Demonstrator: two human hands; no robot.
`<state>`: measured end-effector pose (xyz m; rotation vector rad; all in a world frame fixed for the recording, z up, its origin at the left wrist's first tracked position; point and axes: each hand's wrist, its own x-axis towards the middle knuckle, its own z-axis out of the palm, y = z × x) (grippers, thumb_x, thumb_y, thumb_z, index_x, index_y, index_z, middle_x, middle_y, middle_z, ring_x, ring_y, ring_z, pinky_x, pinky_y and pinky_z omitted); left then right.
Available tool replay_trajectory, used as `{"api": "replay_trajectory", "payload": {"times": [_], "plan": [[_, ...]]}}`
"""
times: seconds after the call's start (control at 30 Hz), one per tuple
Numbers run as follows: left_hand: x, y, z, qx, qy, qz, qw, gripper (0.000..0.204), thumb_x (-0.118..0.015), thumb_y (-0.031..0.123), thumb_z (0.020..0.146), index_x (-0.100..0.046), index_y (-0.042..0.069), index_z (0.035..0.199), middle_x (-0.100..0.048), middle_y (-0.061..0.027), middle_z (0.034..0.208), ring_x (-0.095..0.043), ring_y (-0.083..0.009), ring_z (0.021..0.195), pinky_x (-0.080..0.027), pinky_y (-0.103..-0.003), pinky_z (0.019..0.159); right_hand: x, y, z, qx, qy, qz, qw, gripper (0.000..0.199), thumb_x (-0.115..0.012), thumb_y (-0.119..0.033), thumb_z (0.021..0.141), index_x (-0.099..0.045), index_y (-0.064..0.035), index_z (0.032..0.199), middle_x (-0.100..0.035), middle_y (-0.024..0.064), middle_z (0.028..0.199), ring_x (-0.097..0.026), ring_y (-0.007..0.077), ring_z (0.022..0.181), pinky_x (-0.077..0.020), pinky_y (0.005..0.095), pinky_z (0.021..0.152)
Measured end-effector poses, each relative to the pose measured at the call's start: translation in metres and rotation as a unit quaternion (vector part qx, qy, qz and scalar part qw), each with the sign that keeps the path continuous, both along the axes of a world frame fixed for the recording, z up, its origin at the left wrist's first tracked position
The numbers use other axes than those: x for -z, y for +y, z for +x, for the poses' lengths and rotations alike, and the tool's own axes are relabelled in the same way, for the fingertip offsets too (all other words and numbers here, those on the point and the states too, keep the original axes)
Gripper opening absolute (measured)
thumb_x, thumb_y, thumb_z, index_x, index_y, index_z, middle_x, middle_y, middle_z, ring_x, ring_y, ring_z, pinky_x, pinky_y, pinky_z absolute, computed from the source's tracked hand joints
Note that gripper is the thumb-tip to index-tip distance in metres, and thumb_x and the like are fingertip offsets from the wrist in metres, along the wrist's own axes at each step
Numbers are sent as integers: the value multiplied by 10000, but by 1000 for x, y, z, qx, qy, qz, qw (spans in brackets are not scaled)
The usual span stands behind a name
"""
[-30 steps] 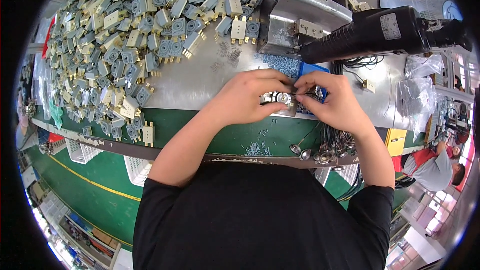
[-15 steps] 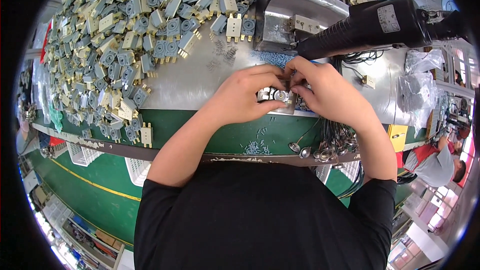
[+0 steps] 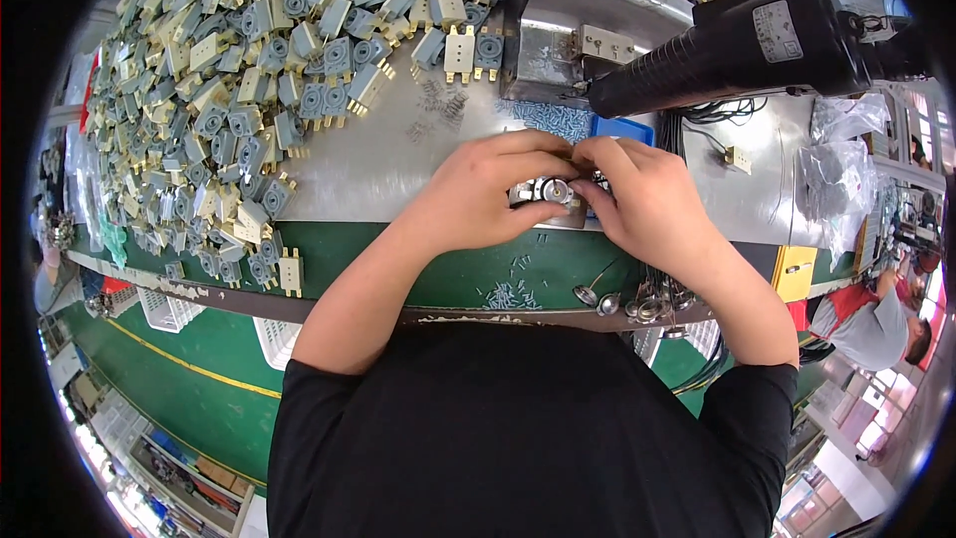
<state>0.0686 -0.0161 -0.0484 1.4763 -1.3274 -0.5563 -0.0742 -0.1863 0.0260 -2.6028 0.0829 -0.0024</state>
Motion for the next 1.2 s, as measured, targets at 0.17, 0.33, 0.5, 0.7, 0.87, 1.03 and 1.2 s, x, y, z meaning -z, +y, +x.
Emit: {"api": "replay_trajectory", "payload": {"times": [0.17, 0.33, 0.5, 0.7, 0.87, 1.03, 1.2], "plan": [[5, -2, 2, 25, -16, -13, 999, 317, -857, 97, 781, -780, 48, 1084, -742, -130, 1199, -731, -332, 1065, -590, -410, 906, 6, -15, -15, -71, -195, -67, 976, 338, -841, -6, 777, -638, -5, 1047, -691, 118, 863, -683, 302, 724, -542, 376, 630], [1, -5, 4, 33, -26, -8, 999, 297, -858, 122, 786, -777, 50, 1063, -751, -111, 1175, -736, -328, 1040, -594, -403, 876, -26, -46, 3, 94, -435, 196, 874, 911, -697, -480, 969, -242, -12, 1604, -473, 205, 1514, -523, 352, 1361, -385, 517, 1166], [0, -3, 7, 24, -43, -18, 999, 283, -854, 144, 788, -770, 61, 1046, -753, -100, 1165, -739, -319, 1017, -598, -405, 846, -32, -45, 39, 13, -210, 424, 881, 962, -645, -653, 964, -341, 70, 1521, -673, 172, 1176, -668, 262, 1132, -511, 414, 1031], [3, -2, 9, 33, -54, -29, 998, 284, -848, 157, 803, -769, 82, 1065, -753, -80, 1156, -742, -296, 1002, -601, -399, 820, -29, -28, 63, 84, -236, 498, 830, 1121, -471, -924, 843, -356, 31, 1420, -625, 114, 840, -645, 211, 706, -551, 335, 702], [4, 2, 9, 29, -45, -26, 998, 280, -848, 154, 806, -773, 90, 1068, -749, -78, 1170, -741, -291, 997, -601, -400, 810, -45, -35, 82, 114, -304, 463, 825, 1103, -418, -965, 824, -378, -71, 1469, -573, 96, 850, -589, 246, 699, -514, 419, 703], [5, -2, 9, 39, -42, -27, 998, 291, -854, 155, 800, -772, 83, 1070, -747, -79, 1166, -742, -299, 980, -603, -401, 810, -48, -35, 92, 132, -393, 429, 803, 1111, -421, -977, 811, -403, -67, 1447, -566, 89, 793, -556, 226, 656, -494, 414, 635], [4, -1, 10, 35, -39, -25, 998, 290, -857, 155, 796, -772, 77, 1061, -747, -77, 1163, -743, -300, 976, -603, -401, 810, -44, -31, 97, 208, -399, 344, 824, 1202, -339, -997, 803, -372, 47, 1396, -596, 118, 671, -603, 231, 552, -512, 324, 562]]}}
